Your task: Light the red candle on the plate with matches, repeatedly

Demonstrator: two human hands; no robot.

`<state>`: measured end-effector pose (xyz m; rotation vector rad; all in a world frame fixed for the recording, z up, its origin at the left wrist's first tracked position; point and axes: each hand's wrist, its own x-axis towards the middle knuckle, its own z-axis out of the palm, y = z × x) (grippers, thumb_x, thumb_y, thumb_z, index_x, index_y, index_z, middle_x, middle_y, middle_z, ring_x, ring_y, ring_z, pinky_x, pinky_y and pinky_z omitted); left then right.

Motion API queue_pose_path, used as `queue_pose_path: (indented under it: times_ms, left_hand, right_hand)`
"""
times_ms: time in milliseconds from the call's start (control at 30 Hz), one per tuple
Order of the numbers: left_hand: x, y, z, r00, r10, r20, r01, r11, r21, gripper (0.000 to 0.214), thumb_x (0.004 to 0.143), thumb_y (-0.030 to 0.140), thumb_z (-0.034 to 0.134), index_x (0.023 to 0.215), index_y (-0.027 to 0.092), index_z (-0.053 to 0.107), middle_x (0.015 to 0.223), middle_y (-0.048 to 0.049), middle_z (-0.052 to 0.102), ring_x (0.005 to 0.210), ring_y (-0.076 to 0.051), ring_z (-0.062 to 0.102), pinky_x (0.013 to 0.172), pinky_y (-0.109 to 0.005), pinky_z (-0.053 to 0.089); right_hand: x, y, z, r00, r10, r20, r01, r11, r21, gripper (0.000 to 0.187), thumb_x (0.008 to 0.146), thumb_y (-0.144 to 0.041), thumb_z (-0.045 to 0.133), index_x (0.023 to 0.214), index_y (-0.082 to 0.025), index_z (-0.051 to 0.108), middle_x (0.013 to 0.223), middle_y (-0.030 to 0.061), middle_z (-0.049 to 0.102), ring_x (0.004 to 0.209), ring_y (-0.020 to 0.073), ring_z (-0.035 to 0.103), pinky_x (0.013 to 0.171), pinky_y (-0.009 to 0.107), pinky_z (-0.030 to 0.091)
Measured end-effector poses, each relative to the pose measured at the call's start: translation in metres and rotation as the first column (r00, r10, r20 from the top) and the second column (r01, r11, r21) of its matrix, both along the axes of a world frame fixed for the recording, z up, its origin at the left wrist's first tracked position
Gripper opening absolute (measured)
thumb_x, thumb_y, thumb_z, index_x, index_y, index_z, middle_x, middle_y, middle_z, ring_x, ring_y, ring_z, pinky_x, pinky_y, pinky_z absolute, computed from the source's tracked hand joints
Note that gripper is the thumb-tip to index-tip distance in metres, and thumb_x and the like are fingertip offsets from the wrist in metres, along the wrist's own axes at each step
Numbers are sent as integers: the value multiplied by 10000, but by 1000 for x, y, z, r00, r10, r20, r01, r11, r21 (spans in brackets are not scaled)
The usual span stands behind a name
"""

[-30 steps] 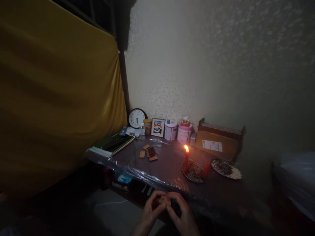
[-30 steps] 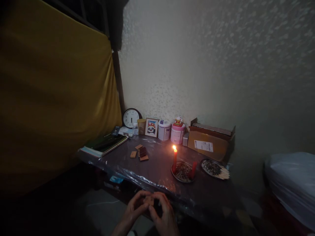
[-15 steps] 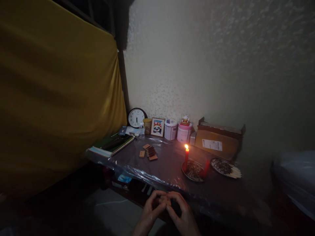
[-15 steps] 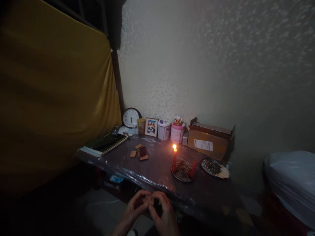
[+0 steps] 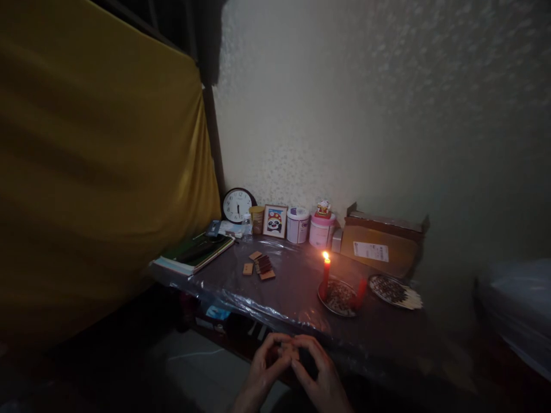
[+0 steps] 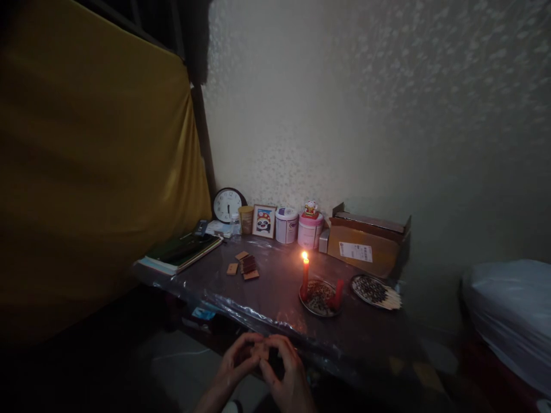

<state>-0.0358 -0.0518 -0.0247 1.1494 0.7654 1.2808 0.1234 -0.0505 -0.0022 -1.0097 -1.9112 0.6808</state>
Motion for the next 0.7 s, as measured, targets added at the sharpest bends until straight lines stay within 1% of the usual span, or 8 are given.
queue_pose_path:
  times_ms: [200, 400, 567, 700]
  left_hand:
    - [-2, 2, -5, 1000, 6, -20, -7, 1000, -3, 323, 693, 351, 680, 954, 186, 583, 779, -12, 614, 724, -139, 547, 651, -242, 406]
    - [-1, 1, -4, 1000, -29, -7, 29, 1000, 1, 316, 705, 348, 671, 959, 189, 571, 753, -1, 610, 692, -128, 541, 634, -239, 402]
    - [-1, -1, -2, 1000, -4, -13, 4, 1000, 7, 301, 718, 334, 661, 967, 190, 571, 772, -3, 615, 717, -130, 546, 649, -241, 402]
    - [-1, -2, -2, 1000, -13, -23, 13, 1000, 0, 309, 716, 337, 660, 969, 186, 570, 755, -4, 613, 699, -133, 548, 634, -243, 404]
  right_hand:
    - [-1, 1, 2, 1000, 14, 11, -14, 1000, -11, 168, 819, -235, 557, 986, -227, 567, 1021, 36, 617, 989, 181, 575, 876, 277, 445]
    - [-1, 0, 3, 1000, 16, 11, -15, 1000, -25, 162, 813, -225, 561, 975, -225, 566, 1019, 35, 616, 987, 178, 575, 876, 276, 445]
    - [-2, -1, 4, 1000, -4, 0, 4, 1000, -19, 157, 804, -225, 567, 961, -221, 580, 1005, 39, 628, 972, 183, 586, 865, 275, 455]
    - [-1, -2, 6, 1000, 4, 2, -4, 1000, -16, 154, 803, -221, 567, 956, -224, 580, 997, 35, 630, 964, 178, 589, 862, 267, 457]
